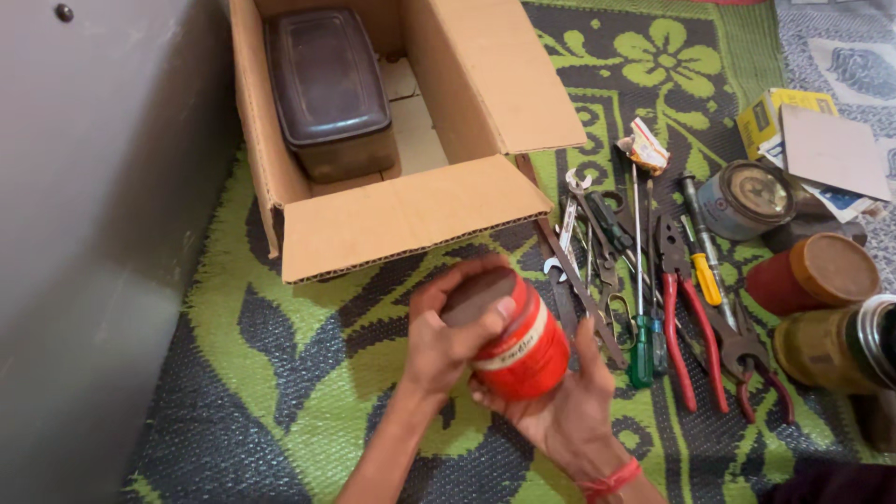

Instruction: The person places a plastic container into a cardboard box, then opens a red cylindrical tin to remove and reinsert small items including tape and packets. The person then opens a second orange tin containing nails and screws, closes it, and briefly handles a black plastic bag.

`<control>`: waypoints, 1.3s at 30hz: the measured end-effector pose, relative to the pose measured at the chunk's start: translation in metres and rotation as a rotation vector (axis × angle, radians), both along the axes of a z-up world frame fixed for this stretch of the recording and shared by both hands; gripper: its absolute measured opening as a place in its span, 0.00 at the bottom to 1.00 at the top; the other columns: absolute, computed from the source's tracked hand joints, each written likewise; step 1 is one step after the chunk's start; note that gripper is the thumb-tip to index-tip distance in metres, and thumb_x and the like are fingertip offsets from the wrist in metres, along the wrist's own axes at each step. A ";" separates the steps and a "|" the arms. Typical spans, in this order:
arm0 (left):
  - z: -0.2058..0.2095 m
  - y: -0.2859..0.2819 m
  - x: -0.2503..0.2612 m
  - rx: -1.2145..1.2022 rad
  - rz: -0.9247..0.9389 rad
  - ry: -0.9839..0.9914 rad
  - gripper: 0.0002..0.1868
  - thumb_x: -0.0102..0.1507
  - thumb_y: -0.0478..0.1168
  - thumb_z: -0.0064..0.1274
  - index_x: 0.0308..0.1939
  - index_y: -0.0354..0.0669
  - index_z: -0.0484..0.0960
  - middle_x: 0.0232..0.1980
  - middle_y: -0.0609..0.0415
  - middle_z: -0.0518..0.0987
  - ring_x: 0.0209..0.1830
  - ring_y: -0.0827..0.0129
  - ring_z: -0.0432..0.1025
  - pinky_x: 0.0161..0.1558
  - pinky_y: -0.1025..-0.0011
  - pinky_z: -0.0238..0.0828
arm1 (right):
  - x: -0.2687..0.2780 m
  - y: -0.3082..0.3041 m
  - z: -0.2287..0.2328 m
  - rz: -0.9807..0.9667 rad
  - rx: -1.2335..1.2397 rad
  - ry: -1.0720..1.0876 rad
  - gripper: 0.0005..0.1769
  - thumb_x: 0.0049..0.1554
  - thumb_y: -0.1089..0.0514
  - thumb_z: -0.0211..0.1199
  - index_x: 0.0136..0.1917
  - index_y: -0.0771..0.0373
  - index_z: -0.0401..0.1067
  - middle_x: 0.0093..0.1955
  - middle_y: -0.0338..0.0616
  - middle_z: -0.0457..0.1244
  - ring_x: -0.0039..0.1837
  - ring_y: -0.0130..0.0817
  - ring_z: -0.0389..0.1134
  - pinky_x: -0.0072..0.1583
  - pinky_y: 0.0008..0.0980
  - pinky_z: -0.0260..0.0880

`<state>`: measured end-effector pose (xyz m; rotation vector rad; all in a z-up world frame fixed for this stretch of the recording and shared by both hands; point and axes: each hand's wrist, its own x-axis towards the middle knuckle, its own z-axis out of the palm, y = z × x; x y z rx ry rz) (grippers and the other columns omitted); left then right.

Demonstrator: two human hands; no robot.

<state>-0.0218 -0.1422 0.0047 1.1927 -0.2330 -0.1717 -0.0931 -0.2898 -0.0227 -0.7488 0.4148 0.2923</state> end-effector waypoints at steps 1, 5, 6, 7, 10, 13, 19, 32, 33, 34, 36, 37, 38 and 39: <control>0.000 0.000 0.001 -0.030 0.003 0.030 0.29 0.53 0.45 0.63 0.57 0.36 0.83 0.52 0.50 0.85 0.51 0.66 0.80 0.58 0.69 0.77 | -0.002 0.001 0.002 0.014 -0.033 -0.051 0.48 0.51 0.22 0.42 0.70 0.57 0.62 0.59 0.51 0.66 0.53 0.44 0.72 0.49 0.44 0.78; 0.002 0.001 0.003 -0.024 -0.008 0.057 0.29 0.54 0.43 0.64 0.58 0.35 0.83 0.53 0.49 0.85 0.52 0.68 0.78 0.58 0.70 0.75 | 0.000 0.001 0.005 0.022 -0.041 -0.193 0.47 0.54 0.26 0.49 0.72 0.63 0.60 0.62 0.53 0.64 0.56 0.42 0.71 0.51 0.45 0.77; 0.003 0.002 0.002 -0.031 -0.017 0.038 0.29 0.54 0.42 0.63 0.58 0.35 0.83 0.53 0.49 0.84 0.53 0.68 0.78 0.59 0.70 0.75 | 0.001 0.000 0.006 0.132 0.204 -0.272 0.48 0.61 0.24 0.47 0.74 0.66 0.59 0.63 0.58 0.64 0.57 0.47 0.70 0.51 0.44 0.76; 0.004 0.003 0.002 -0.037 -0.028 0.017 0.29 0.54 0.42 0.63 0.58 0.35 0.82 0.54 0.49 0.84 0.53 0.68 0.78 0.60 0.70 0.75 | 0.004 -0.002 0.007 0.239 0.449 -0.353 0.49 0.68 0.23 0.45 0.76 0.70 0.58 0.65 0.63 0.63 0.59 0.51 0.70 0.52 0.43 0.76; 0.007 0.003 0.001 0.003 -0.004 0.002 0.28 0.53 0.41 0.62 0.57 0.36 0.83 0.53 0.50 0.85 0.53 0.68 0.79 0.59 0.71 0.75 | 0.005 -0.007 0.011 0.451 0.661 -0.482 0.54 0.69 0.18 0.44 0.76 0.73 0.57 0.63 0.65 0.63 0.58 0.49 0.71 0.54 0.40 0.73; 0.012 0.006 0.002 0.014 0.045 0.016 0.27 0.53 0.42 0.63 0.56 0.35 0.84 0.51 0.50 0.86 0.51 0.68 0.79 0.58 0.71 0.75 | -0.001 -0.008 0.013 0.247 0.228 -0.202 0.55 0.53 0.18 0.43 0.72 0.66 0.61 0.58 0.57 0.66 0.52 0.45 0.73 0.49 0.42 0.76; 0.015 0.010 0.004 -0.032 0.028 0.077 0.28 0.52 0.43 0.63 0.55 0.33 0.84 0.50 0.48 0.86 0.49 0.67 0.79 0.56 0.70 0.76 | -0.003 -0.003 0.000 0.178 -0.191 -0.391 0.45 0.59 0.29 0.54 0.74 0.65 0.57 0.61 0.58 0.65 0.52 0.45 0.72 0.48 0.45 0.77; 0.015 -0.010 -0.002 0.129 0.125 0.020 0.31 0.49 0.47 0.68 0.54 0.38 0.82 0.49 0.54 0.85 0.49 0.72 0.80 0.55 0.72 0.78 | 0.008 0.025 0.034 -0.113 -0.198 -0.128 0.38 0.58 0.32 0.42 0.72 0.55 0.60 0.67 0.50 0.62 0.65 0.43 0.67 0.62 0.53 0.72; 0.015 -0.014 -0.003 0.175 0.160 0.030 0.31 0.48 0.47 0.69 0.53 0.39 0.82 0.48 0.55 0.85 0.48 0.73 0.80 0.53 0.73 0.78 | 0.010 0.029 0.035 -0.175 -0.167 -0.140 0.38 0.59 0.32 0.42 0.72 0.57 0.60 0.67 0.50 0.63 0.66 0.43 0.67 0.63 0.50 0.71; 0.016 -0.018 -0.005 0.222 0.195 0.039 0.32 0.47 0.47 0.70 0.52 0.40 0.81 0.47 0.56 0.85 0.48 0.73 0.79 0.52 0.73 0.78 | 0.013 0.033 0.037 -0.236 -0.135 -0.152 0.37 0.60 0.33 0.42 0.72 0.59 0.61 0.67 0.51 0.63 0.66 0.43 0.68 0.64 0.48 0.71; 0.016 -0.020 -0.006 0.231 0.249 0.067 0.30 0.47 0.48 0.71 0.49 0.40 0.82 0.45 0.56 0.85 0.46 0.73 0.79 0.50 0.73 0.78 | 0.017 0.039 0.039 -0.308 -0.087 -0.158 0.36 0.62 0.34 0.42 0.71 0.62 0.62 0.66 0.50 0.64 0.67 0.42 0.68 0.66 0.45 0.70; 0.015 -0.021 -0.006 0.193 0.264 0.085 0.28 0.48 0.48 0.71 0.47 0.39 0.82 0.44 0.55 0.85 0.45 0.72 0.79 0.50 0.72 0.79 | 0.019 0.041 0.039 -0.321 -0.072 -0.152 0.35 0.63 0.35 0.42 0.70 0.63 0.63 0.65 0.49 0.65 0.66 0.42 0.68 0.66 0.45 0.70; 0.014 -0.021 -0.006 0.154 0.279 0.103 0.26 0.49 0.49 0.70 0.45 0.39 0.83 0.43 0.54 0.86 0.44 0.71 0.79 0.50 0.72 0.79 | 0.021 0.042 0.039 -0.334 -0.058 -0.147 0.34 0.64 0.36 0.43 0.70 0.63 0.64 0.64 0.49 0.65 0.66 0.42 0.68 0.66 0.45 0.69; 0.013 -0.020 -0.005 0.164 0.275 0.072 0.25 0.49 0.48 0.70 0.45 0.38 0.83 0.43 0.54 0.86 0.44 0.71 0.79 0.50 0.72 0.79 | 0.023 0.043 0.039 -0.347 -0.040 -0.111 0.33 0.64 0.37 0.43 0.69 0.63 0.65 0.63 0.48 0.66 0.65 0.42 0.68 0.65 0.45 0.69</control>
